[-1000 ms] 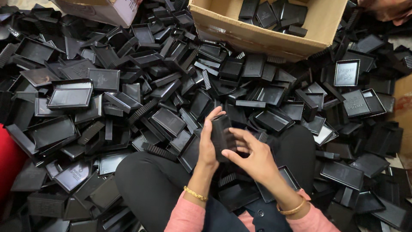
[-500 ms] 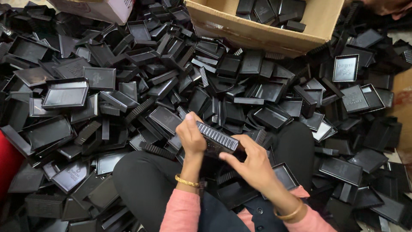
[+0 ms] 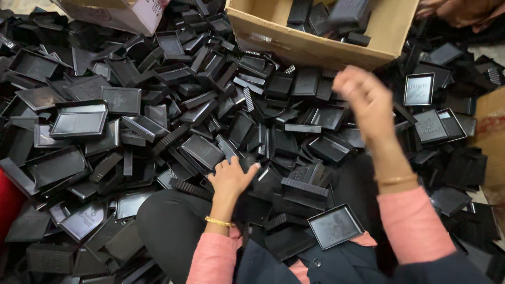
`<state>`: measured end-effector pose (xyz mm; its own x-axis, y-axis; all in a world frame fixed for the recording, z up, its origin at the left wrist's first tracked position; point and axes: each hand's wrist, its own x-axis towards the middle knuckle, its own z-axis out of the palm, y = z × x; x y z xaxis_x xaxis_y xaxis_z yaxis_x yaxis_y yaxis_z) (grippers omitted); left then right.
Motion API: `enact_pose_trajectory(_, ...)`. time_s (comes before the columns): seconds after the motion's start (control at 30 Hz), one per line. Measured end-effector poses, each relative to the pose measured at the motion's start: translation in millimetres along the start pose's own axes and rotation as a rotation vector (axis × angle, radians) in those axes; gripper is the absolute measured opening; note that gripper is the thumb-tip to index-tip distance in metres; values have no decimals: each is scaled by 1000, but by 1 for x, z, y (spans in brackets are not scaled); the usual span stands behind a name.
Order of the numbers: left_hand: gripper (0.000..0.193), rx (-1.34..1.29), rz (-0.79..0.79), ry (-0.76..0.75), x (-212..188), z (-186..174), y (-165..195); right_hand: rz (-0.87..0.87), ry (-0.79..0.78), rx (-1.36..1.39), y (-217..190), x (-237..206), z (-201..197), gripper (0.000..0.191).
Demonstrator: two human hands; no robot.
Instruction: The person sits cross-legged on the floor and repeatedly picks up small black plastic cases from a large pile. They open each case, briefly inspect the interior, and then place the case into a cardboard box nearby. The process is repeated continuously for the duration of the clip.
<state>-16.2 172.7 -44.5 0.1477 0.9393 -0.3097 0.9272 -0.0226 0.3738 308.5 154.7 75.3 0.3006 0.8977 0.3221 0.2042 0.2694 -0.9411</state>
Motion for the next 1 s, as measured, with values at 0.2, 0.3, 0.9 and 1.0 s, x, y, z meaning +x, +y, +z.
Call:
enact_pose_trajectory(0.2, 85, -247, 267, -45, -11, -16, 10, -306, -202, -882, 82, -43, 26, 45)
enact_pose_trajectory(0.3, 77, -555, 528, 152, -29, -27, 15, -94, -164, -958, 80, -44, 32, 31)
enact_pose_trajectory(0.9, 44, -1783, 453, -2, -31, 15, 81, 159, -97, -71, -26, -157, 99, 65)
enact_pose_trajectory(1.0, 48, -1783, 449, 51, -31, 6, 82, 173, -113, -27, -20, -164, 103, 64)
